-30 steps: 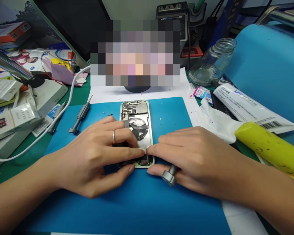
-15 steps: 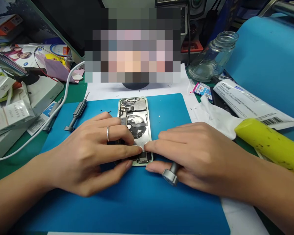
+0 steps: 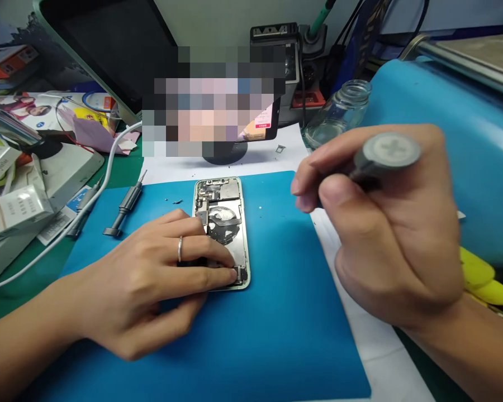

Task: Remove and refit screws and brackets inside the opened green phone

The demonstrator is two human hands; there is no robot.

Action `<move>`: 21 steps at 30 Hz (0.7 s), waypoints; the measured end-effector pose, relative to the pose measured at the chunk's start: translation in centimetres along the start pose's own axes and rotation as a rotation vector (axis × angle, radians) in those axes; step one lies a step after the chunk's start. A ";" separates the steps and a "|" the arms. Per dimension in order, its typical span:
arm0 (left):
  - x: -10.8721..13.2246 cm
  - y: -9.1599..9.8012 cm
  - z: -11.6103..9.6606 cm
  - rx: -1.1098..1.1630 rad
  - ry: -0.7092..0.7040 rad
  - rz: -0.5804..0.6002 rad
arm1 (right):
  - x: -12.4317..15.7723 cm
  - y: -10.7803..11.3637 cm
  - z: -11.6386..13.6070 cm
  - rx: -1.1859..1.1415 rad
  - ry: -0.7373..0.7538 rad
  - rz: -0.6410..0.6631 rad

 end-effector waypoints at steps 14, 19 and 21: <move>-0.1 -0.1 -0.1 0.032 0.021 0.006 | 0.7 -1.3 -1.2 0.020 0.082 0.231; -0.1 -0.2 -0.1 0.053 0.025 0.007 | 0.1 -0.3 -1.9 0.298 0.181 0.401; 0.0 -0.2 -0.1 0.056 0.025 0.006 | -0.3 0.1 -1.8 0.327 0.193 0.372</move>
Point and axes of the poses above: each hand's wrist, its own x-axis away from the middle knuckle, its own y-axis out of the back of the hand, z = x × y, the point moved 8 cm from there along -x, towards the middle knuckle, and after that the axes turned 2 degrees about -z, right-handed, at the moved point
